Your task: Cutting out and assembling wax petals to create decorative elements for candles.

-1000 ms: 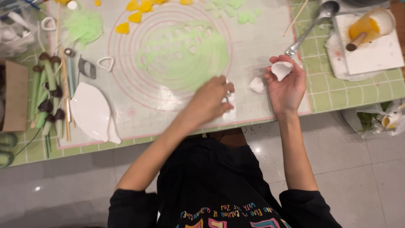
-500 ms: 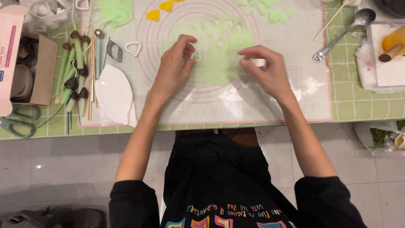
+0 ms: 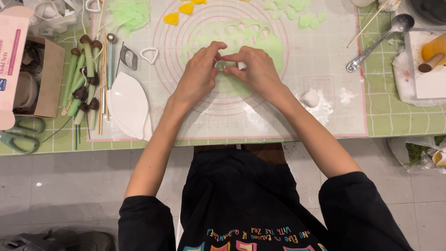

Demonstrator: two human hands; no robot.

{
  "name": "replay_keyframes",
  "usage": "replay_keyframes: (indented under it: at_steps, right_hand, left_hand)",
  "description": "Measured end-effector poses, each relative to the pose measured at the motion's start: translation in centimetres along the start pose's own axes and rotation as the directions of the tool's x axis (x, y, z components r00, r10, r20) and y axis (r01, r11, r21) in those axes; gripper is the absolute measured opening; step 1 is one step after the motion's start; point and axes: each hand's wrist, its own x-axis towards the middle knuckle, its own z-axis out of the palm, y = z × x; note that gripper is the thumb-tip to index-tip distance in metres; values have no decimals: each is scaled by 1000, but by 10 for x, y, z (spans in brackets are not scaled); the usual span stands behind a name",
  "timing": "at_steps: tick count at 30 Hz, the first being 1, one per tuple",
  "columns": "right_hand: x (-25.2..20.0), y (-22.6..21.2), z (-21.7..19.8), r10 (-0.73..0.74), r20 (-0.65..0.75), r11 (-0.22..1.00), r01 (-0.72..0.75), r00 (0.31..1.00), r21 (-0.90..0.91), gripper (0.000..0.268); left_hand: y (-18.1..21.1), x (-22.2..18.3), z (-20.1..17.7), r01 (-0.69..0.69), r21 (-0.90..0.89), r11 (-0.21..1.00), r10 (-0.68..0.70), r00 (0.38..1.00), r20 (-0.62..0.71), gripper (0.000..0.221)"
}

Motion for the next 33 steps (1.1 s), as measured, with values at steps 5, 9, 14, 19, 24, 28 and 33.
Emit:
replay_keyframes:
  at_steps: [5, 9, 14, 19, 24, 28, 33]
  right_hand:
    - [5, 7, 6, 21, 13, 998, -20, 1000, -61, 24]
    - [11, 2, 3, 110, 87, 992, -103, 990, -74, 22]
    - [22, -7, -3, 208, 171, 976, -191, 963, -106, 25]
    - [23, 1, -1, 165, 158, 982, -147, 974, -119, 25]
    - [26, 4, -1, 189, 191, 978, -169, 963, -120, 26]
    - [29, 2, -4, 159, 199, 982, -135, 967, -130, 24]
    - [27, 6, -2, 171, 192, 985, -164, 966, -53, 26]
  left_hand:
    - [3, -3, -4, 16, -45, 999, -17, 999, -36, 48]
    - [-7, -11, -5, -27, 44, 999, 34, 983, -178, 30]
    - [-9, -19, -1, -61, 270, 961, 103, 984, -145, 36]
    - [1, -17, 2, -105, 392, 914, 170, 976, -135, 33]
    - [1, -12, 2, -110, 417, 902, 165, 981, -99, 12]
    - [-2, -9, 3, -132, 446, 885, 185, 980, -77, 13]
    - [-3, -10, 4, -150, 428, 891, 198, 978, -69, 15]
